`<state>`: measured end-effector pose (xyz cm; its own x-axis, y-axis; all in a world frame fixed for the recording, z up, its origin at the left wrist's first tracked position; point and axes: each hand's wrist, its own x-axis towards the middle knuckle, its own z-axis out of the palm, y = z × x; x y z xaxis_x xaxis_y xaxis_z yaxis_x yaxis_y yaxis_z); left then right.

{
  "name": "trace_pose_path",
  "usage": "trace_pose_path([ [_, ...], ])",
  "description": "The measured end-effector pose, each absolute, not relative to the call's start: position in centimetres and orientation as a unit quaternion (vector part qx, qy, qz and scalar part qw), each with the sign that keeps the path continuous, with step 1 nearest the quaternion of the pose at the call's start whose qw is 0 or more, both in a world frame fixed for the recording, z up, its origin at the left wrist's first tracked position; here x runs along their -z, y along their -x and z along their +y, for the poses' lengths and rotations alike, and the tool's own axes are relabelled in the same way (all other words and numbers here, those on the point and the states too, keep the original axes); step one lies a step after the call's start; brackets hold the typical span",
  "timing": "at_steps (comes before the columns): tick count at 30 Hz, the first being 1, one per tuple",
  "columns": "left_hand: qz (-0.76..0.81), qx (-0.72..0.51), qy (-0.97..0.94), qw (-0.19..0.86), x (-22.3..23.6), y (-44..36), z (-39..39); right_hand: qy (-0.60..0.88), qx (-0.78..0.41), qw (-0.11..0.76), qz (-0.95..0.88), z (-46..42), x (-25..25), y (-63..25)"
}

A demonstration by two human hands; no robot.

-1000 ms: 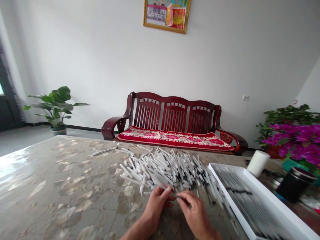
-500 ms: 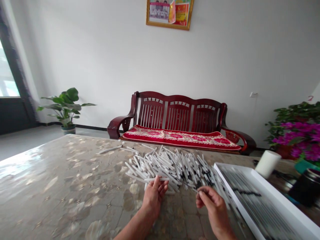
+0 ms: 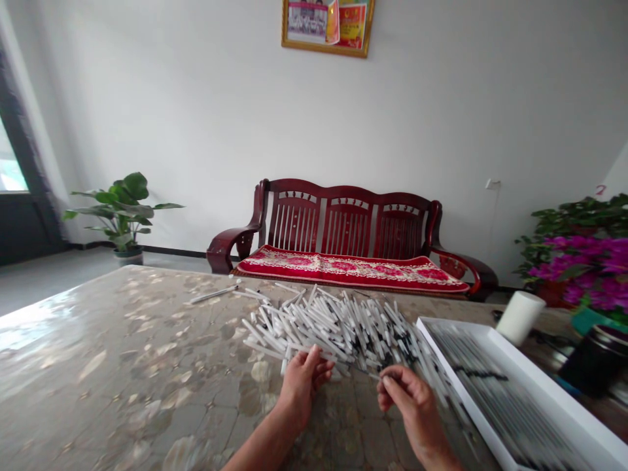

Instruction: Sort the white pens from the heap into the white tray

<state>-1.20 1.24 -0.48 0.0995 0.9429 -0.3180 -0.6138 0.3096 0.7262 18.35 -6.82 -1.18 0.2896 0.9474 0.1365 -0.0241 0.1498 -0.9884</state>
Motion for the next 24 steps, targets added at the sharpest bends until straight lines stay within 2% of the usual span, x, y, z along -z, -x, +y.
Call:
trace_pose_path([
  [4,0.354,-0.501,-0.278,0.739,1.1,0.5,0.2,0.494,-0.444,0.581,-0.471,-6.5,1.4,-18.1],
  [8,0.3,-0.412,-0.292,0.809,1.7,-0.4,-1.3,0.471,-0.512,0.532,-0.483,-6.0,2.2,-17.1],
  [11,0.281,-0.39,-0.273,0.833,1.6,-0.6,-1.8,0.469,-0.517,0.526,-0.485,-5.3,2.5,-17.2],
  [13,0.294,-0.423,-0.245,0.821,1.2,-0.4,-1.6,0.498,-0.463,0.542,-0.494,-4.6,2.7,-18.0],
  [16,0.318,-0.481,-0.204,0.791,0.5,0.0,-0.7,0.599,-0.269,0.546,-0.52,-3.4,2.9,-19.9],
  [19,0.338,-0.516,-0.174,0.768,0.1,0.3,0.2,0.671,-0.096,0.476,-0.561,-2.6,3.3,-21.7],
  [24,0.362,-0.527,-0.167,0.75,0.1,0.4,0.6,0.748,0.003,0.327,-0.578,-3.1,3.2,-23.2],
])
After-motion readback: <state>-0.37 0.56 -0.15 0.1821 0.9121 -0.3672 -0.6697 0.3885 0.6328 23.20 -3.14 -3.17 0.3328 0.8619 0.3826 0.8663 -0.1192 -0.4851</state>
